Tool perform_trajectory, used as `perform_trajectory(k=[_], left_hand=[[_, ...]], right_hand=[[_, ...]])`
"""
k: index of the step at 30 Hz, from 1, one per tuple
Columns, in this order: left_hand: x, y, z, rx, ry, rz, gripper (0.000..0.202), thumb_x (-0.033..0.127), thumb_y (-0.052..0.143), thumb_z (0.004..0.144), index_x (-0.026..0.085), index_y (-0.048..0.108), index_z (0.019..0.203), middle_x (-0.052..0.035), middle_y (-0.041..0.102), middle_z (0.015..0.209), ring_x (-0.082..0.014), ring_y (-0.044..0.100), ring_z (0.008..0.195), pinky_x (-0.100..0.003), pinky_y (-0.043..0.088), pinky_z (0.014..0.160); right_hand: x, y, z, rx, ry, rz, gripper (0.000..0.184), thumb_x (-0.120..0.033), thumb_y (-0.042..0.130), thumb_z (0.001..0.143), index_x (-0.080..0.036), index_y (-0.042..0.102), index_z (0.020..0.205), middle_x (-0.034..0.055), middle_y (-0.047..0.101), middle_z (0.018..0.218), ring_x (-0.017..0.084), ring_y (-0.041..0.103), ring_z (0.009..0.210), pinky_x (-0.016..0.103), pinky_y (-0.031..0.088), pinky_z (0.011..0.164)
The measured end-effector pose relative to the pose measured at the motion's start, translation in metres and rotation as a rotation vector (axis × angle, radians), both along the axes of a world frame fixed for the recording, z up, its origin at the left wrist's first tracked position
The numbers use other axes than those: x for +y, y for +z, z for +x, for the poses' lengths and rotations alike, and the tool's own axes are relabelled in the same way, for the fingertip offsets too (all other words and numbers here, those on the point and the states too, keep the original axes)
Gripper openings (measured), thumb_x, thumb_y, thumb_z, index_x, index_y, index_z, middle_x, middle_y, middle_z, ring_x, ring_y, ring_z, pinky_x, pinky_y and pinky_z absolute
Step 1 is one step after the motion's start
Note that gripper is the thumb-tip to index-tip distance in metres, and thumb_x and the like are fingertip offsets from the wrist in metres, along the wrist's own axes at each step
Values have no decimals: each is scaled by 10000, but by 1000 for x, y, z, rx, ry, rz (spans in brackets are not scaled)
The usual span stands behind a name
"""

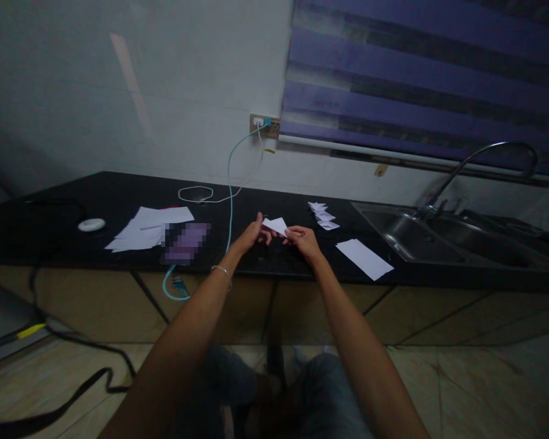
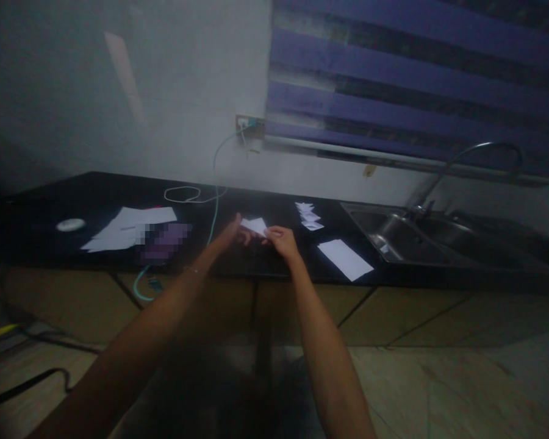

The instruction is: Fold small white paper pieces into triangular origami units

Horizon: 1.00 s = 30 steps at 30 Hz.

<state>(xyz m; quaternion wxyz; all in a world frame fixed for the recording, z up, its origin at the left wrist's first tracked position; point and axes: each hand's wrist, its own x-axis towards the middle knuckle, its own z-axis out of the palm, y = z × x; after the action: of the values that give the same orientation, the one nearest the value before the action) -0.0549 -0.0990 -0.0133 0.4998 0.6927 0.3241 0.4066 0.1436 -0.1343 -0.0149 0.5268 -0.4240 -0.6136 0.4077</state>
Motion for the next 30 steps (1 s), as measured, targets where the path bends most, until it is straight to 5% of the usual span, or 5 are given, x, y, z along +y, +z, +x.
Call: perform_trajectory(k=[3,8,12,20,30], left_hand=[[0,2,-1,-33,52,1,796,721,214,878,108,665,643,-48,557,431,-106,499,414,-225,339,467],[-4,9,2,-16,26,-83,892,764,66,841,123,646,620,-53,539,417,-112,477,386,-240,311,432],[-10,9,4,127,13,127,620,680,432,840,141,634,613,-15,567,449,-113,522,471,-226,393,542],[-14,11,1,149,142,182,599,609,359,903,146,597,607,4,551,459,-112,521,490,-227,411,593],[-18,9,5,107,38,164,442,529,597,807,135,602,608,5,575,528,-109,519,527,-217,381,549]], right_hand=[[2,-3,2,18,-5,-3,364,-481,725,694,-150,712,843,74,730,715,157,627,554,251,441,546],[3,-4,2,44,-32,6,382,-507,727,685,-154,706,828,77,728,693,166,632,545,253,430,513],[-2,1,0,60,-6,-30,340,-454,759,670,-142,701,791,86,735,727,151,631,548,243,433,522],[-9,9,-4,96,64,-69,312,-434,767,666,-148,641,669,85,735,724,139,630,593,236,457,567],[-7,7,-2,34,50,-36,283,-413,759,668,-138,729,725,76,721,700,147,610,587,257,453,567]])
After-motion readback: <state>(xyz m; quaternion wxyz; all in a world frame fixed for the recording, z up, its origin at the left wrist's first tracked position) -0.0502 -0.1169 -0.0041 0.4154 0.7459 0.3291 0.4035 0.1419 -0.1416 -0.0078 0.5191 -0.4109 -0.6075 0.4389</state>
